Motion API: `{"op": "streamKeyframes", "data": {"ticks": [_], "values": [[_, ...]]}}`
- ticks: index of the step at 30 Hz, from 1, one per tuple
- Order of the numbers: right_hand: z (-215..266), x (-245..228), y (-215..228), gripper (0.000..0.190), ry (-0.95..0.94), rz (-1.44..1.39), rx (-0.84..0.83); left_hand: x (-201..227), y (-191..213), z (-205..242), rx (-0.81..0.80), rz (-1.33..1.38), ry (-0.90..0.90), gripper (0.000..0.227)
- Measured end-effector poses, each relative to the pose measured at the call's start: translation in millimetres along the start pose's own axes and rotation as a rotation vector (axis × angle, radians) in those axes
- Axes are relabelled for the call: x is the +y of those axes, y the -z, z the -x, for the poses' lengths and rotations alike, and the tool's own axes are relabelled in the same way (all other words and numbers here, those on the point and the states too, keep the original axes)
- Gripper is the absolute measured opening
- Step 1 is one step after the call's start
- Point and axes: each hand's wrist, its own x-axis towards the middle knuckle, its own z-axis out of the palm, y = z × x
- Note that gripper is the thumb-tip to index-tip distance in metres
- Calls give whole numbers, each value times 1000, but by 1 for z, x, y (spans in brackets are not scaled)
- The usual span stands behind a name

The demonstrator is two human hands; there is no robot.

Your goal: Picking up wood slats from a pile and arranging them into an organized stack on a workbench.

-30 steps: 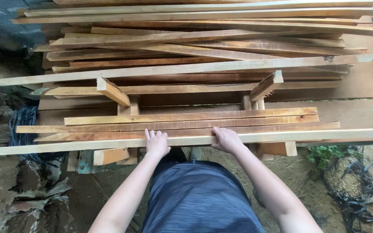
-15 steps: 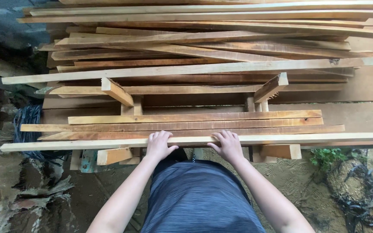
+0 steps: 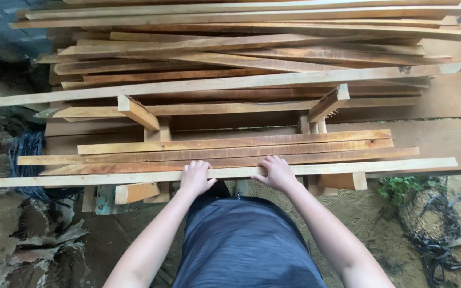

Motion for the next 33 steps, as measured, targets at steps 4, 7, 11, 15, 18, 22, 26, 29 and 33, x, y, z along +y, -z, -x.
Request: {"op": "streamKeyframes", "data": {"ticks": [4,7,11,15,18,22,26,29,33], "values": [[-13,8,-10,46,19,17,-55,-6,-13,-8,24,44,-1,42],[-17,14,-29,43,69,118,-56,-2,-16,-10,83,-22,-56,36],[-7,11,-40,38,97,176,-23,0,-18,-4,60,36,-30,35],[8,-9,-25,39,99,30,154,16,23,20,40,204,-67,52],[7,-11,-30,42,108,25,243,8,5,15,137,139,-64,55],[1,-11,-53,33,152,79,305,8,-12,14,136,117,-89,44],[-1,-16,-30,53,112,106,198,-1,-27,3,135,35,-69,49],[-3,-11,-35,46,106,173,88,-2,-32,-4,108,-31,-69,43],[-4,-7,-44,44,107,242,50,2,-38,-9,108,-113,-81,44]]}}
